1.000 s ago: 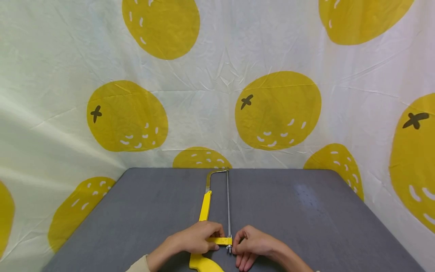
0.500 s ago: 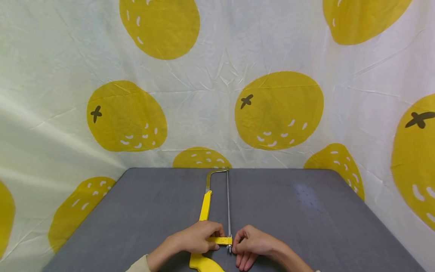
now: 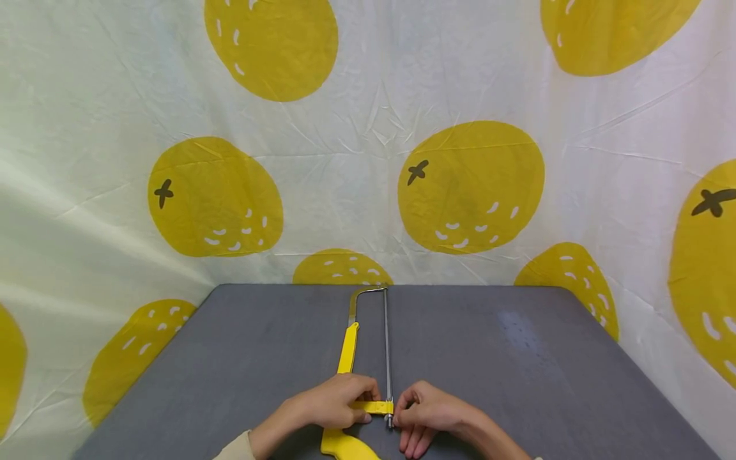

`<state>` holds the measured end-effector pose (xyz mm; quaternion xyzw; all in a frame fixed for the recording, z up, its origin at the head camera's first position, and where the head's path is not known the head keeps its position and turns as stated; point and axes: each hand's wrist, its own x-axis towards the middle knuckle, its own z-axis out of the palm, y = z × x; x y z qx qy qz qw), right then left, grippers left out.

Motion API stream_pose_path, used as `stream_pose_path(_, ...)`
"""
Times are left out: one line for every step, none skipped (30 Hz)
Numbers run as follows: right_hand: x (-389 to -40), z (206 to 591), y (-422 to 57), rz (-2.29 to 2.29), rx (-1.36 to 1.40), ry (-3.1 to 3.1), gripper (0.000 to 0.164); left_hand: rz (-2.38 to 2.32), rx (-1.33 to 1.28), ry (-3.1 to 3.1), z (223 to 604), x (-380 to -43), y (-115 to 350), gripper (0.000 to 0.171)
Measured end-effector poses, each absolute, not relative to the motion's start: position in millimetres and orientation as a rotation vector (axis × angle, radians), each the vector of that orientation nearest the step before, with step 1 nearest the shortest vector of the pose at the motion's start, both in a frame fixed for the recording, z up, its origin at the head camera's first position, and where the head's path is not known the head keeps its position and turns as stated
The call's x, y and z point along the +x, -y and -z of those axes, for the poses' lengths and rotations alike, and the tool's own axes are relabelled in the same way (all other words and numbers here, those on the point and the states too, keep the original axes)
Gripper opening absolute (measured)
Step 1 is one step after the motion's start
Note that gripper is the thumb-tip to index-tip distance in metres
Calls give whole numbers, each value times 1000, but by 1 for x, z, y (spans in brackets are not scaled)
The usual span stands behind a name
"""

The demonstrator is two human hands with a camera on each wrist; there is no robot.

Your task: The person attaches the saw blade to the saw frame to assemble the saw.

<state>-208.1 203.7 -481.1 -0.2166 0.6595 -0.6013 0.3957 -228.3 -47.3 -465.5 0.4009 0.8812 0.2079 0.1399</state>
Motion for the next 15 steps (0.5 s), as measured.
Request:
stream_pose_path(-208, 481, -204, 1523, -547, -1672, 15, -601, 1158, -2547, 466, -228, 47, 15)
stream_pose_path(-208, 481, -204, 1522, -545, -1675, 15, -602, 1158, -2548, 466, -228, 47, 15)
stream_pose_path(-208, 481, -204, 1520, -544, -1676, 15, -603, 1158, -2549, 466, -228, 47, 15)
stream_pose_path(-208, 481, -204, 1520, -543, -1677, 15, -605, 1159, -2549, 466, -228, 47, 15)
stream_pose_path(-208, 481, -204, 1519, -541, -1677, 16, -607, 1158, -2549, 466, -228, 47, 15)
stream_pose_path(-209, 481, -204, 1518, -539, -1677, 16, -609, 1159, -2548, 466, -228, 47, 15)
stream_pose_path(-209, 481, -204, 1517, -537, -1675, 16, -610, 1158, -2547, 466, -228, 47, 15)
stream_pose_path(-209, 481, -204, 1517, -536, -1673, 17, -610, 1157, -2546, 466, -228, 47, 15)
stream_pose_path(-209, 481, -204, 1517, -536, -1671, 17, -611, 1156, -2546, 466, -228, 47, 15)
stream_pose_path(-209, 481, -205, 1517, -535, -1669, 17, -611, 1155, -2544, 467, -228, 47, 15)
stream_pose_path(-209, 481, -205, 1517, -535, -1667, 18, -611, 1152, -2544, 467, -229, 47, 15)
stream_pose_path(-209, 481, -205, 1517, -536, -1665, 18, -611, 1152, -2543, 467, -229, 47, 15)
stream_pose_path(-210, 481, -205, 1517, -535, -1664, 18, -611, 1150, -2542, 467, -229, 47, 15)
stream_pose_path(-210, 481, -205, 1516, -535, -1663, 18, -612, 1149, -2541, 467, -229, 47, 15)
stream_pose_path(-210, 481, -205, 1515, -534, -1661, 18, -614, 1148, -2540, 467, -229, 47, 15)
